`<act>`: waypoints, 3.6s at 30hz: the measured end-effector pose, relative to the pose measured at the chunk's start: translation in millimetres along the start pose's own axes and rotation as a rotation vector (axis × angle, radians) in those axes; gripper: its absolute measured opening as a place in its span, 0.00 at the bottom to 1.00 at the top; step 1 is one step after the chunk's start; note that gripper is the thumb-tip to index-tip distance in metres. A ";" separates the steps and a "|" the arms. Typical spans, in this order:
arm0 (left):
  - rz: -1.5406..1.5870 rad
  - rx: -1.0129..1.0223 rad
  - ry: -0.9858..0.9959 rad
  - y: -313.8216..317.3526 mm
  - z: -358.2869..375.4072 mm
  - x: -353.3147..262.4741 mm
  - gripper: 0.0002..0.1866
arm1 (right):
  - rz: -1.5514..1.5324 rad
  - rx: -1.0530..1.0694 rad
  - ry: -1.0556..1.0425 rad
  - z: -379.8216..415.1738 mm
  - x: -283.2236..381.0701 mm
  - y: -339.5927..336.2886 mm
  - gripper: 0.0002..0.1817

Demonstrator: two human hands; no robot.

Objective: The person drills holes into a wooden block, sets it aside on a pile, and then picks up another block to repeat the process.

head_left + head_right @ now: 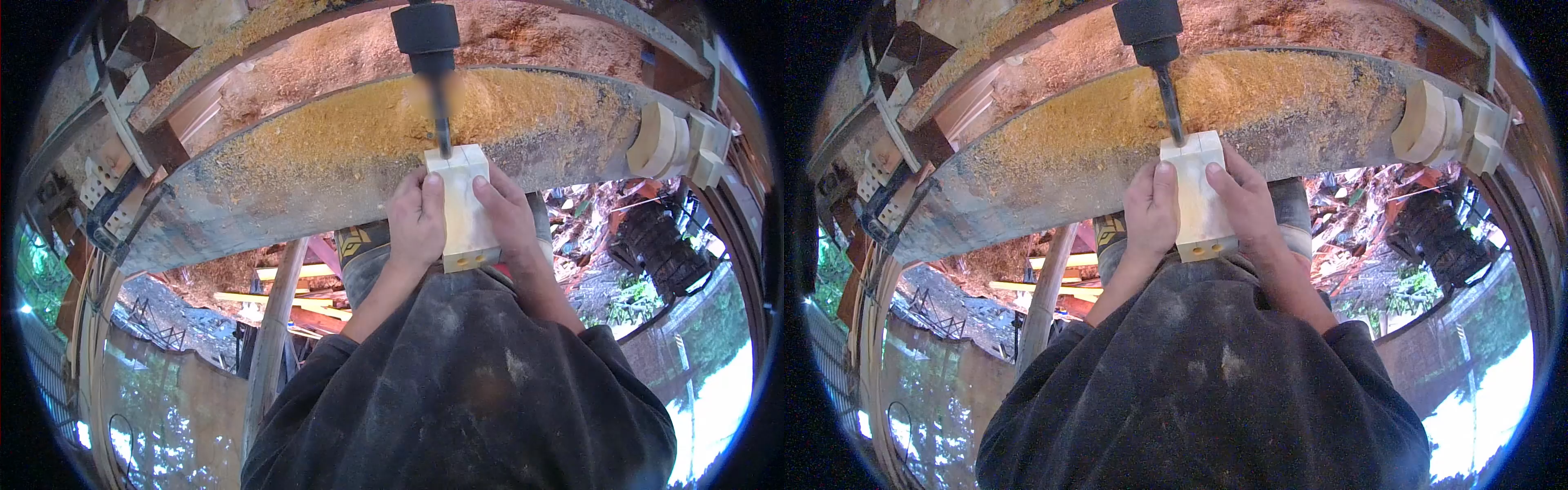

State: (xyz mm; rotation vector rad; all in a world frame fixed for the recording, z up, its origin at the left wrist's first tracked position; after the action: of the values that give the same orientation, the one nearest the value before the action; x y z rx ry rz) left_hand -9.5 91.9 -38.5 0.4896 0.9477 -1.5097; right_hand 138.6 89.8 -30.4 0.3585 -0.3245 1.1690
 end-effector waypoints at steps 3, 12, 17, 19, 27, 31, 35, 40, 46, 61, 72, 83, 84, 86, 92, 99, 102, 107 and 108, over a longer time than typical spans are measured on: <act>-0.001 -0.019 -0.006 -0.9 -0.4 -2.5 0.20 | -0.016 0.014 -0.010 -0.9 -0.6 -0.3 0.29; -0.009 -0.013 -0.054 -1.3 -1.9 -1.9 0.19 | -0.035 0.019 0.007 -2.8 -0.6 -1.2 0.31; -0.101 0.050 -0.080 -4.5 -1.9 -8.9 0.19 | -0.020 0.018 0.019 -2.5 0.0 -0.7 0.30; -0.017 0.030 -0.097 -2.1 0.3 -5.2 0.19 | -0.053 0.027 0.046 -2.4 -2.0 -0.2 0.30; 0.099 0.044 -0.140 -2.8 -1.3 -9.4 0.19 | -0.054 0.049 0.016 -4.1 -6.5 -1.2 0.29; 0.034 0.008 -0.074 -1.0 -1.6 -1.5 0.19 | -0.062 0.020 0.014 0.2 2.7 4.1 0.29; 0.027 0.008 -0.100 -2.0 -2.3 -3.8 0.18 | -0.045 0.009 0.031 -1.4 0.5 1.5 0.29; 0.035 0.013 -0.042 -2.9 -4.9 -6.0 0.17 | -0.062 0.031 0.046 -0.8 5.2 3.7 0.29; 0.015 -0.002 -0.035 -5.6 -8.4 -19.7 0.16 | -0.077 0.020 0.040 -1.8 4.8 4.3 0.29; 0.005 -0.011 -0.037 -5.9 -16.4 -22.7 0.18 | -0.031 0.007 0.064 -7.0 15.0 10.1 0.30; -0.011 -0.054 -0.002 -6.0 -23.7 -26.2 0.16 | 0.029 -0.018 0.017 -10.3 26.7 14.5 0.29; -0.027 -0.012 -0.037 -4.4 -21.4 -10.5 0.19 | 0.073 -0.026 -0.031 -12.1 14.2 7.1 0.30; -0.028 -0.012 -0.031 -4.9 -15.7 -8.5 0.19 | 0.110 -0.003 -0.020 -10.1 8.6 3.3 0.30; -0.149 -0.009 0.008 -4.8 0.8 -1.9 0.19 | 0.145 0.024 -0.031 -4.9 -5.8 -5.6 0.31; 0.024 -0.001 -0.036 -6.9 41.9 25.8 0.18 | -0.018 0.065 -0.005 22.7 -47.0 -16.2 0.33; 0.139 0.075 -0.116 -18.9 28.0 39.9 0.17 | -0.081 0.075 0.006 29.4 -39.0 4.3 0.32; 0.214 0.133 -0.153 -16.5 20.5 35.0 0.18 | -0.078 0.031 0.037 24.7 -33.7 8.4 0.32; 0.440 0.168 -0.368 -11.7 12.2 24.1 0.21 | -0.020 0.038 0.032 16.1 -27.2 13.5 0.31; 0.406 0.157 -0.335 -13.1 10.4 24.8 0.22 | -0.020 0.035 0.037 16.4 -27.6 13.9 0.31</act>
State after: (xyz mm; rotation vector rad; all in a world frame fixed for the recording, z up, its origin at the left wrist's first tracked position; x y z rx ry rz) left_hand -24.4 67.7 -47.9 0.4879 0.4383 -1.2477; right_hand 114.8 64.5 -26.0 0.3699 -0.2677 1.1616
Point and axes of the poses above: each hand's wrist, its own z-axis away from the middle knuckle, its own y-axis out of the palm, x = y × z, the point moved 5 cm from there along -z, towards the middle knuckle, and after that the axes turned 7 degrees about -x, right-handed, at the moved point
